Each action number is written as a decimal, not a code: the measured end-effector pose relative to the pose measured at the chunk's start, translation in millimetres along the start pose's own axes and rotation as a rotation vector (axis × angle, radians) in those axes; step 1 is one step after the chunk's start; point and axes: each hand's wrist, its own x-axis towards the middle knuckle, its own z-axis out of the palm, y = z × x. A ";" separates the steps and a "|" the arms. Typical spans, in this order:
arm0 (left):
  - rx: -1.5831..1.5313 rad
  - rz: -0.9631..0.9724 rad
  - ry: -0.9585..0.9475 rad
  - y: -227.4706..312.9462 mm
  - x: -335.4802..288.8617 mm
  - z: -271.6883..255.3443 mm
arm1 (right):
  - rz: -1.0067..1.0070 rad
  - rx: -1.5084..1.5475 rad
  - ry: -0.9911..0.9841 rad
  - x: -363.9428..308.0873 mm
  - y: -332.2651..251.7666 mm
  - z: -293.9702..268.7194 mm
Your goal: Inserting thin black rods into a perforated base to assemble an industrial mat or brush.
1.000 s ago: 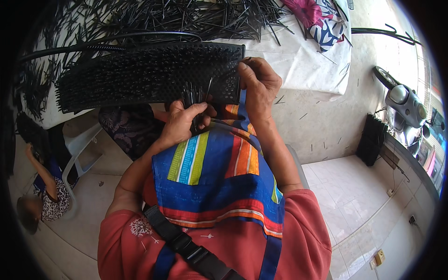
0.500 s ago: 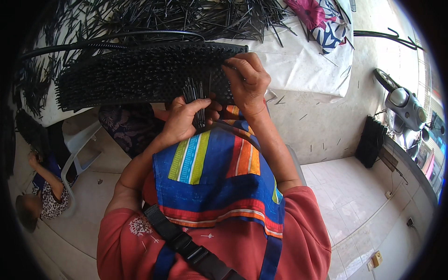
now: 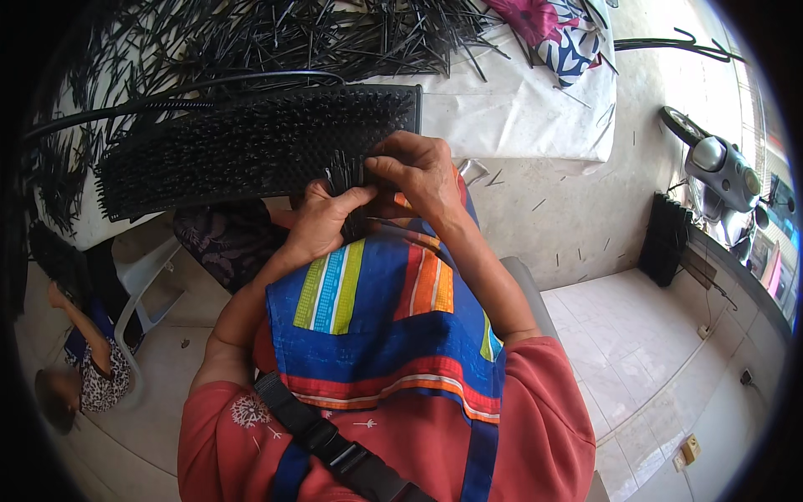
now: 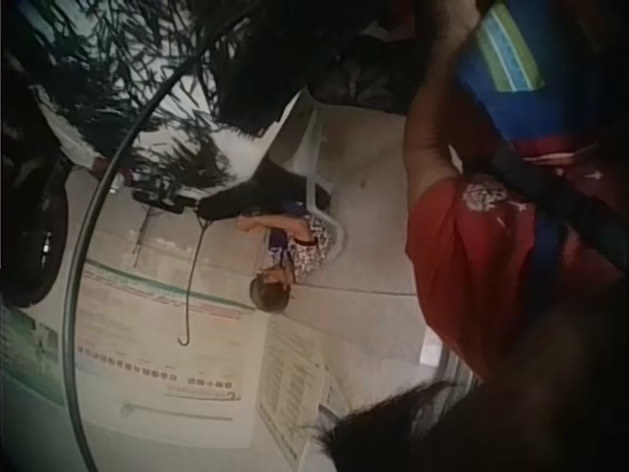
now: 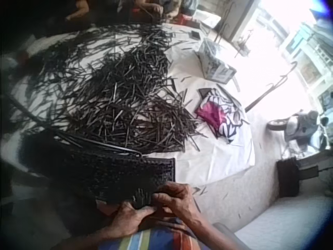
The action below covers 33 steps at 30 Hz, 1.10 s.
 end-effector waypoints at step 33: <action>0.097 0.099 0.106 -10.4 -3.1 -8.6 | -0.203 0.229 0.424 -5.8 -0.4 -11.2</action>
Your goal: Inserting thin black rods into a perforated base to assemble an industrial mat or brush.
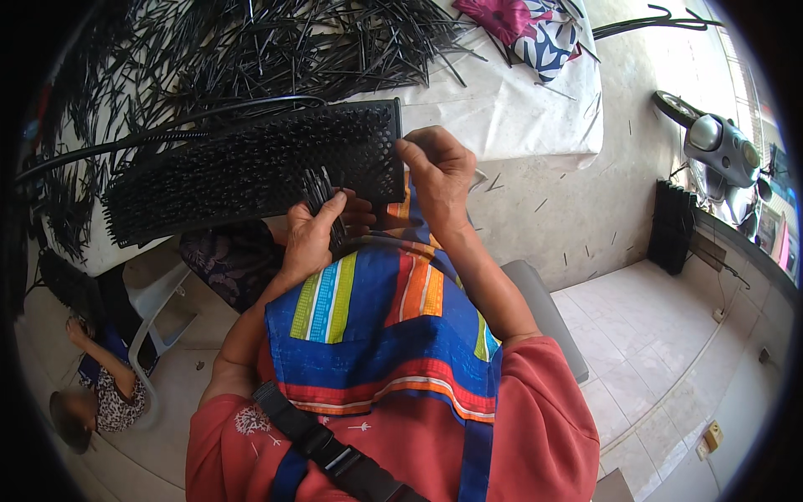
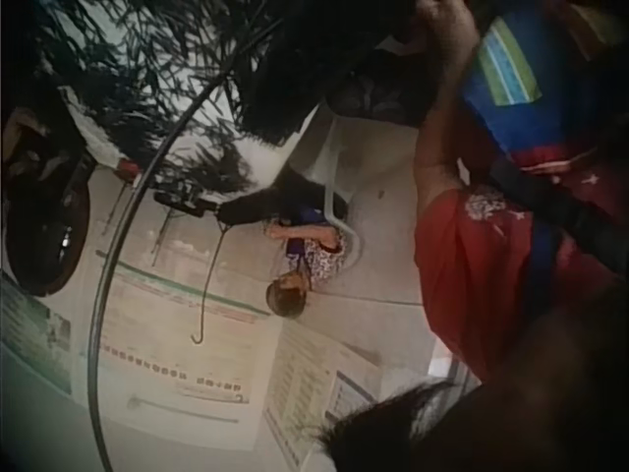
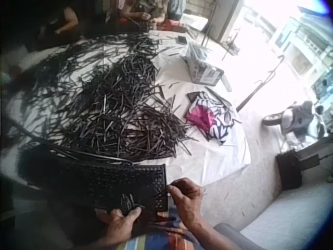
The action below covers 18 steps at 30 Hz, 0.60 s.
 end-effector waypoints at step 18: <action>0.102 -0.128 -0.220 -18.0 -9.8 -15.7 | -0.559 -0.394 -0.020 33.7 -4.0 0.0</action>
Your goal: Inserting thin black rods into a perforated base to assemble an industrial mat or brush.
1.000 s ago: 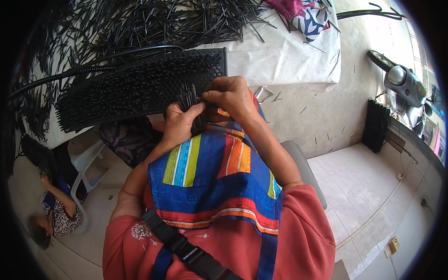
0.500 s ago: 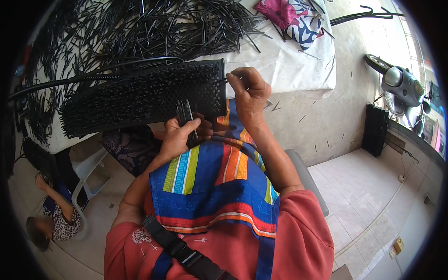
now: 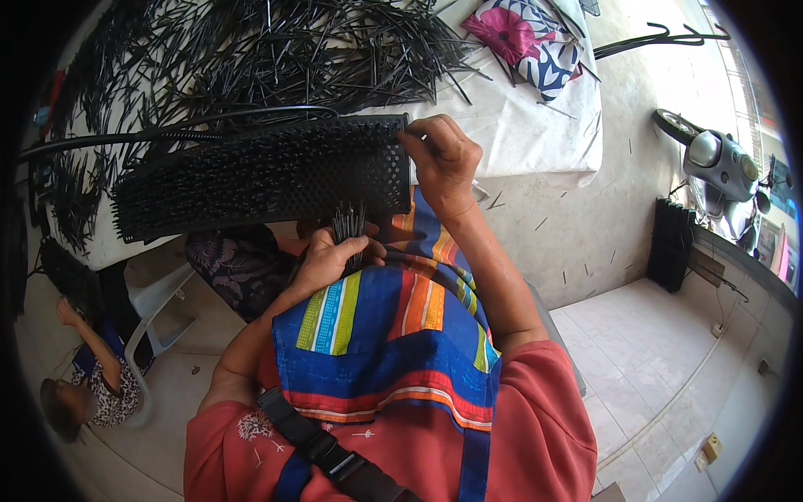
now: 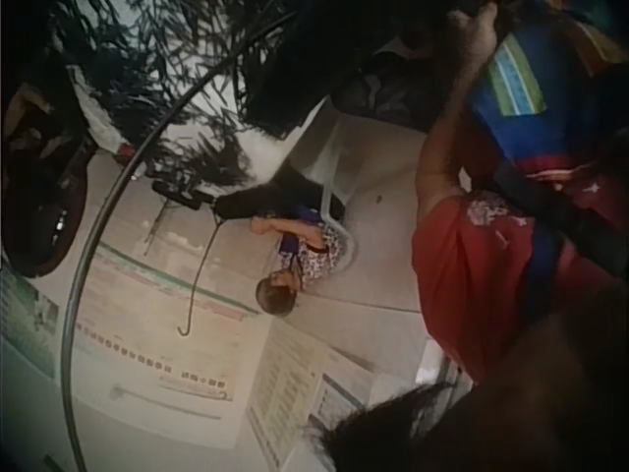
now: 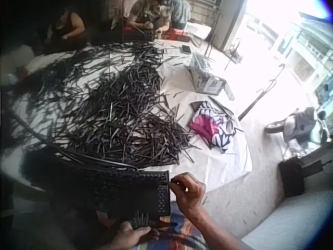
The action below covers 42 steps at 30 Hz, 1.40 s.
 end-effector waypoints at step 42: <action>-0.282 0.060 0.079 13.9 8.9 5.7 | -0.085 -0.346 -0.222 -22.8 -6.8 2.5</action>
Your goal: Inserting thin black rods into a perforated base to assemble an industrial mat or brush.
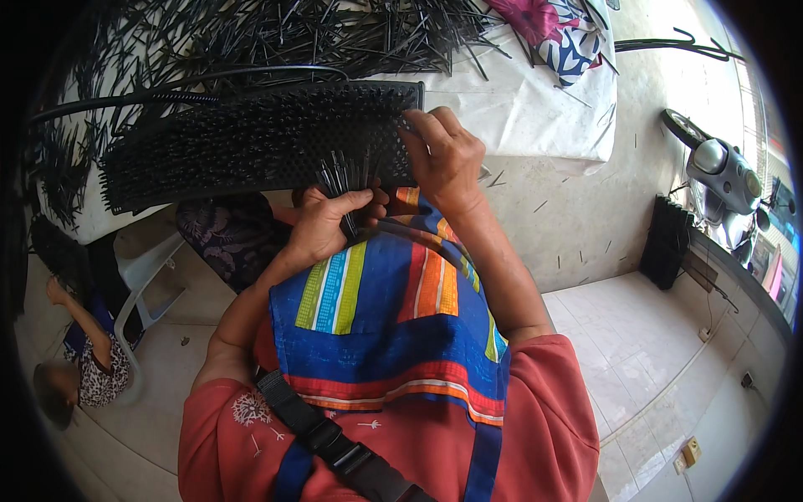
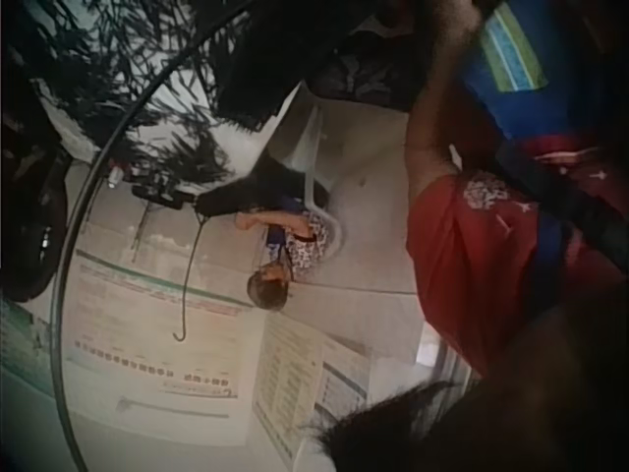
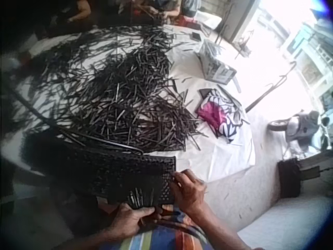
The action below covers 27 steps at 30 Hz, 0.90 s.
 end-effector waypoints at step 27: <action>0.071 0.329 0.186 -10.6 -2.3 10.4 | 0.790 0.988 0.055 -27.4 -17.5 1.0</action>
